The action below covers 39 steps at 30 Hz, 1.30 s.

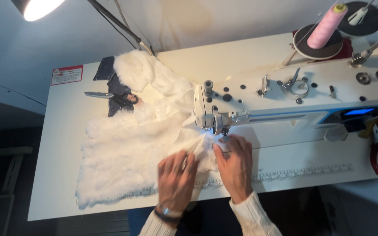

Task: Sewing pieces of white faux fur together using an industrial sewing machine.

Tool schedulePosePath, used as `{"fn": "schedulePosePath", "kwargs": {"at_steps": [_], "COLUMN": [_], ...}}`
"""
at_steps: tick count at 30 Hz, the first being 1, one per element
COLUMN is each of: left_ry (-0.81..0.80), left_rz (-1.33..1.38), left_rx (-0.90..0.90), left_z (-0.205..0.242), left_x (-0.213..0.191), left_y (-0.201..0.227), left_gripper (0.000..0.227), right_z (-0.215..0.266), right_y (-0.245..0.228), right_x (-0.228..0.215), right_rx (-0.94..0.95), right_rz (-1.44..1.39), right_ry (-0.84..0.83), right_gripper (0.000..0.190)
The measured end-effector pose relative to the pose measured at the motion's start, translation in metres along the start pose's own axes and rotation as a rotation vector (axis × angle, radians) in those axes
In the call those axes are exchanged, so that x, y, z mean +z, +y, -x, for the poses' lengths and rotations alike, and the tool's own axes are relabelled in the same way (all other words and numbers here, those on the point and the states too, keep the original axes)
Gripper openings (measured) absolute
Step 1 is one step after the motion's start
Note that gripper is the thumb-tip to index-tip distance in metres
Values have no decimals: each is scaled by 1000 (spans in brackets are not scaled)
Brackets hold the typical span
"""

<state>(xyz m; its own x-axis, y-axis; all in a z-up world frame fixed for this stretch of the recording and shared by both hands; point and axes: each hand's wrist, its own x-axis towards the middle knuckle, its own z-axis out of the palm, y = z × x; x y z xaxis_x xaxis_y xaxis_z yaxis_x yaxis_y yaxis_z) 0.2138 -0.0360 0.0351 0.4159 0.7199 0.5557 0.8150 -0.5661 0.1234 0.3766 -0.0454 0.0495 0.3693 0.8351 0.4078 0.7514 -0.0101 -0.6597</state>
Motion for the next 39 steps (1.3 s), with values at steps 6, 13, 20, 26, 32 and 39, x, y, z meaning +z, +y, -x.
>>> {"fn": "schedulePosePath", "kwargs": {"at_steps": [6, 13, 20, 26, 32, 39], "left_ry": [-175, -428, -308, -174, -190, -363], "left_rz": [247, 632, 152, 199, -25, 162], "left_rx": [-570, -858, -412, -252, -272, -399], "left_z": [-8, -16, 3, -37, -35, -49], "left_x": [-52, -73, -60, -30, 40, 27], "left_y": [-26, -46, -11, 23, 24, 3], "left_gripper": [35, 20, 57, 27, 18, 14], "right_z": [11, 24, 21, 4, -15, -12], "right_y": [-13, -8, 5, -5, 16, -7], "right_x": [-14, -7, -3, 1, 36, 31], "right_rx": [-62, 17, 64, 118, 148, 274], "right_rz": [14, 53, 35, 64, 252, 273], "right_ry": [11, -122, -139, -161, -58, -154], "right_gripper": [18, 22, 15, 23, 33, 37]}}
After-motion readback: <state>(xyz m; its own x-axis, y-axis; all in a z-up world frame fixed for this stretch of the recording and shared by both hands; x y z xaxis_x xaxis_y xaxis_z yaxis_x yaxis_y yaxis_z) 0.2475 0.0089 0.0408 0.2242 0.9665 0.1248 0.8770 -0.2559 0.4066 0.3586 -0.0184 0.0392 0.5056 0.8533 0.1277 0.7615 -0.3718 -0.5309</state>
